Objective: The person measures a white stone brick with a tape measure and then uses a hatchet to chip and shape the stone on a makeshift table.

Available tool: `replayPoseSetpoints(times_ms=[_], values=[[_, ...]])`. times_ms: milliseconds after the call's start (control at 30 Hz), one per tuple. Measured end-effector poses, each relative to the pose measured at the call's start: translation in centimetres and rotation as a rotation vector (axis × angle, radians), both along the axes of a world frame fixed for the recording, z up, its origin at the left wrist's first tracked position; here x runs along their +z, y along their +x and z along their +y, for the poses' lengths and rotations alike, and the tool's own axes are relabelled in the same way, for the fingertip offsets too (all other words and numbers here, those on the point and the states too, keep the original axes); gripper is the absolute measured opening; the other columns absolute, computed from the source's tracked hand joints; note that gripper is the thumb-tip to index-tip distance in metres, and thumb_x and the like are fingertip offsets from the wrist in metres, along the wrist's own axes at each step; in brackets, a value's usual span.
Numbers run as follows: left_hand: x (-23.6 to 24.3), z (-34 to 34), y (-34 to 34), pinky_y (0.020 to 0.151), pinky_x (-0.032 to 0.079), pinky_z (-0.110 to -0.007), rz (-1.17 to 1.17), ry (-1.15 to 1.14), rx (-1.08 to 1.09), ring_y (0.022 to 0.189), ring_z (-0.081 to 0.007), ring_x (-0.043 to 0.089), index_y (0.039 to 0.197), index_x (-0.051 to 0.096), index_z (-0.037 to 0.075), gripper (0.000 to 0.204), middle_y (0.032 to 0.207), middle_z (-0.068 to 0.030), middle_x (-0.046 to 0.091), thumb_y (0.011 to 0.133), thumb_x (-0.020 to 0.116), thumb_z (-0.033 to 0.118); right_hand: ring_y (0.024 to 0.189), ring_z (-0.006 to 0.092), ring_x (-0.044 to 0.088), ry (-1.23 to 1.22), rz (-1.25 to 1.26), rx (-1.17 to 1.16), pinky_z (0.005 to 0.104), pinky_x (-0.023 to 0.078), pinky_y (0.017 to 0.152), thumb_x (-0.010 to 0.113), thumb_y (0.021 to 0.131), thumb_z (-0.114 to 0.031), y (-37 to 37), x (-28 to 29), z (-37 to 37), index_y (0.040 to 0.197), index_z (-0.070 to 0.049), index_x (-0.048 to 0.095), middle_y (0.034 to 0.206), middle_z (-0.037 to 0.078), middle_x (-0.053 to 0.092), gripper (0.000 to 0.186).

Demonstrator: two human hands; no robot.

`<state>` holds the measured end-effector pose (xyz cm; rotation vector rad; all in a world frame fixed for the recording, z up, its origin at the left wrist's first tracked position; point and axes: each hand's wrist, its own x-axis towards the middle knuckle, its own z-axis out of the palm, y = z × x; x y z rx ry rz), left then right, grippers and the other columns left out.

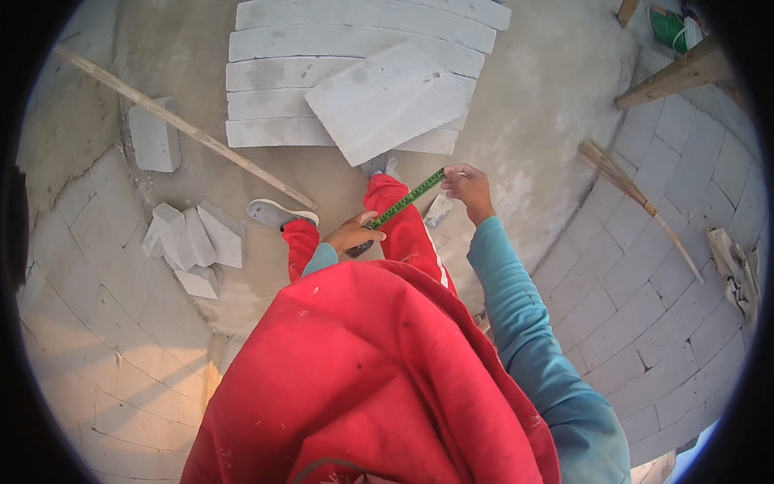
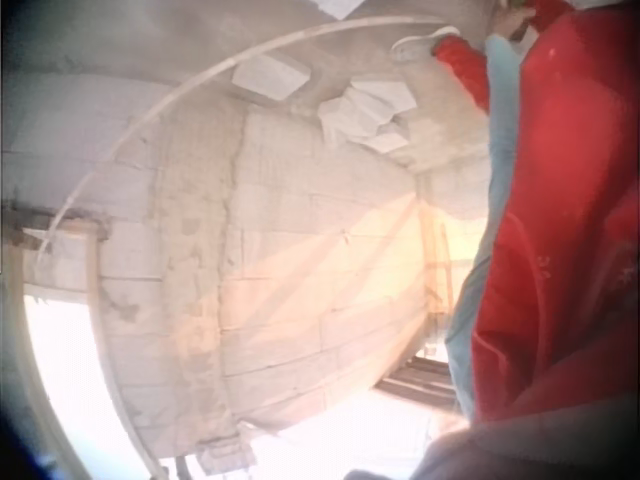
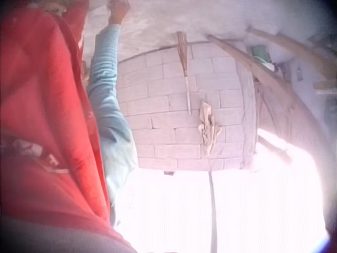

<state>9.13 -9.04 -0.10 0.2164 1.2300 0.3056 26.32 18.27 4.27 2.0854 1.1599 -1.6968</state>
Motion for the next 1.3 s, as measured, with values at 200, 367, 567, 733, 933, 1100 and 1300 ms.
replayPoseSetpoints(times_ms=[200, 367, 567, 733, 933, 1100, 1300], values=[[2.1, -1.7, -3.5, 0.11, 0.044, -0.038, 0.108, -0.129, 0.125, 0.133, -0.0364, 0.056, 0.165, 0.017, 0.01, 0.116, 0.147, -0.0285, 0.053, 0.069, 0.077, 0.036, 0.126, 0.036, 0.061, 0.619, -0.064, 0.327, 0.0452, 0.047, 0.106, 0.074, 0.091, -0.047, -5.8, -3.2, 5.1, 0.142, 0.001, 0.055, 0.138, 0.024, 0.062, 0.073], [-0.2, 0.8, -6.8, 0.11, 0.045, -0.038, 0.23, 0.018, 0.178, 0.133, -0.038, 0.056, 0.167, 0.012, 0.014, 0.119, 0.148, -0.0274, 0.052, 0.068, 0.077, 0.03, 0.146, 0.0378, 0.039, 0.449, 0.062, 0.255, 0.0448, 0.034, 0.118, 0.079, 0.082, -0.06, -10.7, -6.3, 9.9, 0.153, 0.003, 0.041, 0.157, 0.027, 0.04, 0.102], [-0.3, 5.0, -8.0, 0.107, 0.047, -0.037, 0.166, -0.028, 0.395, 0.131, -0.0358, 0.057, 0.167, 0.01, 0.019, 0.122, 0.147, -0.0256, 0.054, 0.065, 0.076, 0.027, 0.14, 0.0407, 0.045, 0.232, 0.011, 0.309, 0.0552, 0.038, 0.112, 0.08, 0.074, -0.068, -14.5, -3.8, 9.1, 0.155, 0.001, 0.037, 0.154, 0.026, 0.041, 0.115], [0.4, 3.1, -6.7, 0.092, 0.051, -0.032, 0.017, -0.024, 0.709, 0.111, -0.0245, 0.063, 0.166, 0.019, 0.015, 0.112, 0.128, -0.0154, 0.064, 0.068, 0.074, 0.025, 0.142, 0.0416, 0.04, 0.26, 0.024, 0.375, 0.0587, 0.035, 0.112, 0.074, 0.079, -0.067, -10.9, 2.1, 8.7, 0.157, -0.007, 0.037, 0.155, 0.024, 0.038, 0.105], [4.1, -0.7, -10.2, 0.087, 0.049, -0.029, -0.354, 0.005, 1.256, 0.104, -0.0176, 0.062, 0.163, 0.023, 0.002, 0.095, 0.116, -0.0117, 0.064, 0.08, 0.067, 0.011, 0.133, 0.0364, 0.048, 0.52, -0.036, 0.849, 0.0482, 0.04, 0.11, 0.074, 0.084, -0.06, -16.0, 11.3, 6.3, 0.153, -0.001, 0.042, 0.142, 0.024, 0.049, 0.096], [7.2, 0.0, -12.9, 0.087, 0.05, -0.03, -0.433, 0.127, 1.377, 0.097, -0.0146, 0.063, 0.16, 0.033, 0.003, 0.084, 0.114, -0.011, 0.064, 0.082, 0.064, 0.006, 0.131, 0.0332, 0.05, 0.304, 0.324, 0.165, 0.0459, 0.042, 0.109, 0.075, 0.088, -0.05, -15.1, 6.3, 8.7, 0.143, -0.005, 0.054, 0.142, 0.018, 0.05, 0.075], [6.9, 1.4, -14.6, 0.09, 0.047, -0.026, -0.091, 0.227, 1.234, 0.091, -0.0131, 0.064, 0.158, 0.041, 0.006, 0.086, 0.093, -0.0055, 0.069, 0.077, 0.069, 0.013, 0.126, 0.0301, 0.054, 0.198, 0.162, 0.11, 0.0441, 0.046, 0.105, 0.077, 0.087, -0.045, -15.9, 6.3, 7.3, 0.147, -0.006, 0.048, 0.141, 0.015, 0.051, 0.078]])
